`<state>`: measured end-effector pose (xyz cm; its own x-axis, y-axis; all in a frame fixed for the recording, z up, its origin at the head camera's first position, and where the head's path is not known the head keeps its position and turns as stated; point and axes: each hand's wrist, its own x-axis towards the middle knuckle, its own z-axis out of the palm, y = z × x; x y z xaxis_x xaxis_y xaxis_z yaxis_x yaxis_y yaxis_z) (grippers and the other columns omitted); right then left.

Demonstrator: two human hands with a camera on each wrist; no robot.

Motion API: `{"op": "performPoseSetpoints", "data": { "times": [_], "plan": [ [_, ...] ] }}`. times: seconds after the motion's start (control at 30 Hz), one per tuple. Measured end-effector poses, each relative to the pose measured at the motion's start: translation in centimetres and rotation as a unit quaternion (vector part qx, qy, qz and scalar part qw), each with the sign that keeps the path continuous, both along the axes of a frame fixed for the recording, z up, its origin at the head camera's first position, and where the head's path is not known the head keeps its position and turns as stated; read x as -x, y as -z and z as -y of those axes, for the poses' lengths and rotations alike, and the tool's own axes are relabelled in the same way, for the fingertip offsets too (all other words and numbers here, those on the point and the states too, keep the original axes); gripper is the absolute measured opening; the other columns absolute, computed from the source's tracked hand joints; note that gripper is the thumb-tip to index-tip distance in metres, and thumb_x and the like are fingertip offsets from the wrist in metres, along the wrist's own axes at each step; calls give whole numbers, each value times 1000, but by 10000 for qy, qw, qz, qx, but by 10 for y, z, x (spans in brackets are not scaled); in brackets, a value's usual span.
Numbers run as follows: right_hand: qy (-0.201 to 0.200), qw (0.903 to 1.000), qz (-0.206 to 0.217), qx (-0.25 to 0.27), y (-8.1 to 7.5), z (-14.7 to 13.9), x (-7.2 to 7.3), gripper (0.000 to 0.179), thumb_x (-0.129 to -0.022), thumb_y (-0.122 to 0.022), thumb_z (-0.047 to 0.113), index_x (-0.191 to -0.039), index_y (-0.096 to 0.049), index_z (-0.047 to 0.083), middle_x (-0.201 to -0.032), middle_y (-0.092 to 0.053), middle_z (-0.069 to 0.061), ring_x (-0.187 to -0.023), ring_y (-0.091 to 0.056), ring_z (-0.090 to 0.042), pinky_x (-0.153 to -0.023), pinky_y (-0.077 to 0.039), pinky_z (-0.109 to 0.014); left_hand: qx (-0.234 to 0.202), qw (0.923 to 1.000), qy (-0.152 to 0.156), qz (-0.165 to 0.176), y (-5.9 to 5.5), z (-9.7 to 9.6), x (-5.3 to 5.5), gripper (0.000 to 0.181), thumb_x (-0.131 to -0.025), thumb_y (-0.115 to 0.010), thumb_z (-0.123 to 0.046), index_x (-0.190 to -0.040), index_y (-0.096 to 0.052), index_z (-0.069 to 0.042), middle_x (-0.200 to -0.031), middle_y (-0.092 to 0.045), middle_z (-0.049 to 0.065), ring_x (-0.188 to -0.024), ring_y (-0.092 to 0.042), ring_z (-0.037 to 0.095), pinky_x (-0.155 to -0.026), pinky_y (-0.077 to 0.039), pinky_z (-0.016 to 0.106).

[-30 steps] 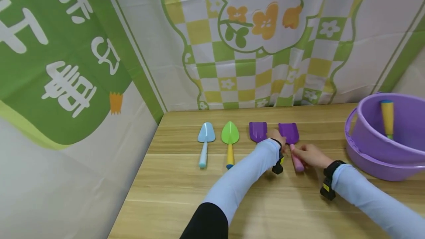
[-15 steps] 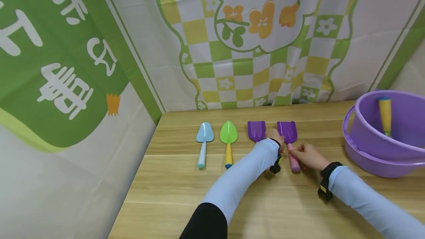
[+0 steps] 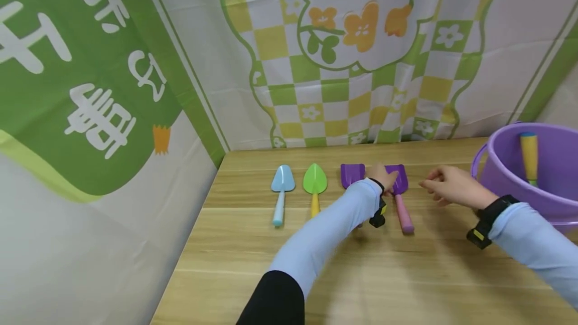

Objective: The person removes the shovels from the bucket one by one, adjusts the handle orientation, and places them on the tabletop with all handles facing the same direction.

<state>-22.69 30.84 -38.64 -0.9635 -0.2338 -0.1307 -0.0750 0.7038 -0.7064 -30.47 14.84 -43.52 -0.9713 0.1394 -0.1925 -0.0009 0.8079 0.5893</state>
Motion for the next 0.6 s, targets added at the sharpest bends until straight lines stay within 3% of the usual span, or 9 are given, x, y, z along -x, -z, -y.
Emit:
{"op": "performPoseSetpoints", "data": {
  "times": [0.13, 0.23, 0.33, 0.47, 0.6],
  "plan": [
    [-165, 9994, -303, -78, -39, -11, -7, 49, -93, -56, 31, -115, -47, -12, -95, -61, -18, -76, -64, -21, -61, -57, -31, -931, 9955, 144, 9, -19, -9, -2, 40, -94, -53, -35, -74, -72, -5, -59, -66, 5, -52, -65, 18, -39, -44, 17],
    [-179, 9967, -560, -562, -64, -23, -9, 49, -93, -57, 34, -116, -48, -8, -100, -60, -20, -74, -64, -19, -59, -56, -30, -1496, 9880, 370, -84, -36, -15, -5, 35, -94, -54, -36, -85, -71, -6, -66, -68, 5, -51, -63, 16, -41, -44, 17],
    [-142, 9894, -780, -1218, -84, -38, -6, 52, -92, -57, 37, -116, -49, -8, -104, -59, -24, -75, -63, -22, -58, -54, -34, -1836, 9811, 575, -193, -56, -23, -10, 34, -94, -52, -40, -87, -68, -10, -69, -67, 0, -48, -60, 13, -44, -46, 19],
    [-108, 9759, -965, -1956, -97, -68, 2, 57, -89, -60, 39, -114, -51, -11, -102, -60, -28, -81, -61, -36, -63, -52, -47, -1961, 9776, 736, -205, -77, -38, -25, 37, -93, -49, -47, -82, -65, -15, -64, -63, -7, -46, -57, 10, -45, -46, 21],
    [-202, 9666, -934, -2378, -94, -105, 10, 55, -86, -65, 32, -109, -51, -16, -98, -60, -32, -85, -59, -45, -68, -50, -53, -1913, 9781, 807, -139, -86, -57, -41, 41, -92, -48, -51, -77, -65, -18, -60, -60, -9, -45, -56, 10, -46, -45, 19]
  ]
}}
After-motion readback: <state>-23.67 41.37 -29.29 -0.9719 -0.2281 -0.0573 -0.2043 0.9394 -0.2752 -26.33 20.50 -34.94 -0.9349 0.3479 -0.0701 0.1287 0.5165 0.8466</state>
